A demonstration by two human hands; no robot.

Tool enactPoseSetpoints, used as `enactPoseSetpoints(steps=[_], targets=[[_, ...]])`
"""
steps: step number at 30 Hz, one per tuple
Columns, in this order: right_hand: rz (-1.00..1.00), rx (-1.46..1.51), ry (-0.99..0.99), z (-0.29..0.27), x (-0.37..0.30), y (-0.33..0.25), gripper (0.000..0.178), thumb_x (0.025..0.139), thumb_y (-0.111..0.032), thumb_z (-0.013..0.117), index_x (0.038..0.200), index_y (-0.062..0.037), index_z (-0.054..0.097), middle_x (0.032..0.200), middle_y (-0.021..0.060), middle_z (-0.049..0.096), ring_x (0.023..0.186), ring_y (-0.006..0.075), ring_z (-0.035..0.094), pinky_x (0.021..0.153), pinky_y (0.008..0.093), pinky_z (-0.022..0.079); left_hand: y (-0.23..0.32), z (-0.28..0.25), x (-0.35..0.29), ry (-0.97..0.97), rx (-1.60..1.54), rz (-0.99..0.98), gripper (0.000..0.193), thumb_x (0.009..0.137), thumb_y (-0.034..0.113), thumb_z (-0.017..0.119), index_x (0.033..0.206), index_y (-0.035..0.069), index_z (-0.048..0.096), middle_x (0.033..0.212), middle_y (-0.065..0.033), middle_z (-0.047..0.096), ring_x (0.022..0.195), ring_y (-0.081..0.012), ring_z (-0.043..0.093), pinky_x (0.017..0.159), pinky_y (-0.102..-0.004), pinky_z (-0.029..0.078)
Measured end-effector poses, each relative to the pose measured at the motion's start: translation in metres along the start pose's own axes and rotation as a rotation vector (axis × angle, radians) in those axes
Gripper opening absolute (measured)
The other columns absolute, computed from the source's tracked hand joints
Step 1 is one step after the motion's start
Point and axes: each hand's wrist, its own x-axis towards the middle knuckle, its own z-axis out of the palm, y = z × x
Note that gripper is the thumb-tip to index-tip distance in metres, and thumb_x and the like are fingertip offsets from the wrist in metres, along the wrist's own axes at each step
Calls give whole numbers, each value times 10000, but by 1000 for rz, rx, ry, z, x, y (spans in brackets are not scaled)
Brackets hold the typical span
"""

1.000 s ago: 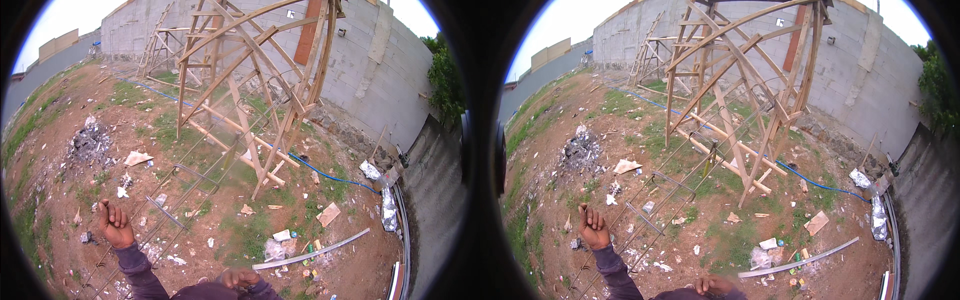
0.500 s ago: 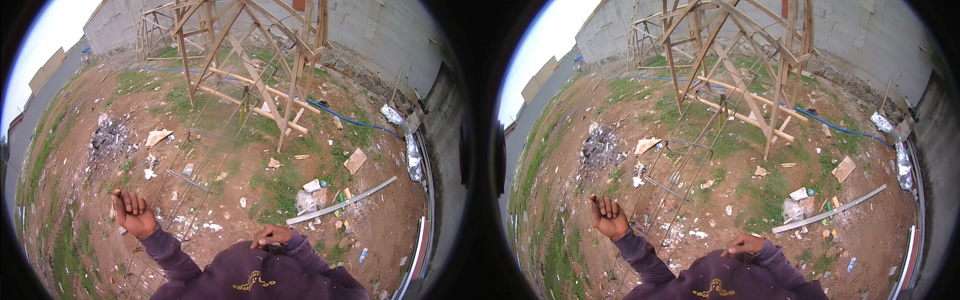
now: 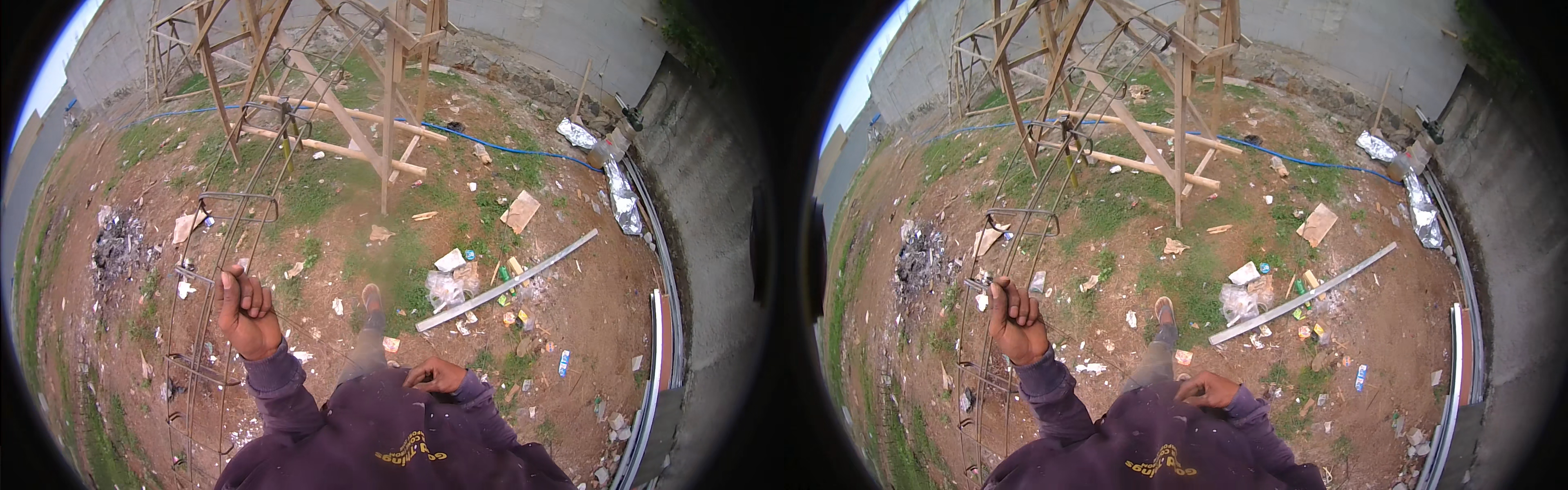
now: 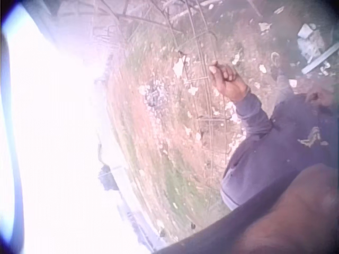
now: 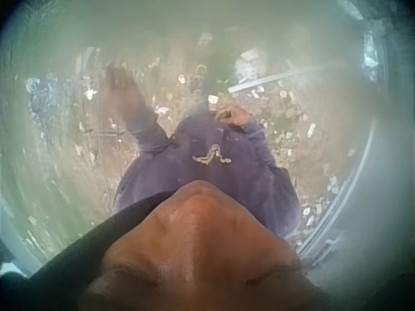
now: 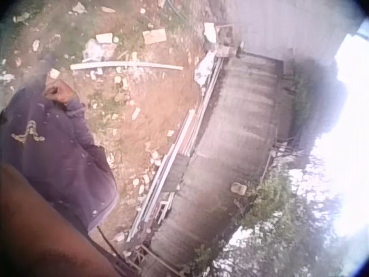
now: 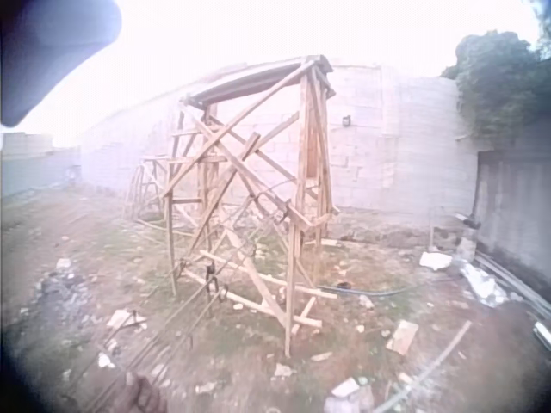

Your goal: The person assembles a rebar cage by hand, inserting short rebar ties into the grid and twisting them with pliers to secure intersections. The person works along the length of the cage, repeating the tie insertion and twisting at multiple points.

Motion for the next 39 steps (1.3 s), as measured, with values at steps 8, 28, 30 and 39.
enactPoseSetpoints(steps=[8,28,30,39], targets=[[4,-61,-250,21,71,-82,201,898,-146,711,1047,-14,732,899,59,735,873,136,665,817,299,511,140,-53,-6,205,53,510,231,1034,206,524,1145,7,566,655,54,346,493,-32,275,411,-206,237],[110,-126,-1713,298,222,-120,310,917,-163,699,1178,1,666,872,73,710,824,131,658,773,301,506,372,-57,-398,841,502,1487,235,1040,180,501,1177,-6,549,641,32,359,478,-53,301,392,-213,280],[220,-178,-1691,302,226,-119,289,914,-158,702,1154,1,679,869,67,714,825,133,661,776,300,505,365,-54,-400,854,418,1627,237,1038,195,508,1174,8,555,637,35,373,475,-51,309,390,-212,283],[299,-406,-1786,298,254,-124,224,937,-151,675,1086,15,697,812,48,717,697,97,618,636,256,477,278,7,-456,1064,585,1900,216,1041,181,501,1149,3,559,632,35,383,462,-46,318,378,-209,277]])
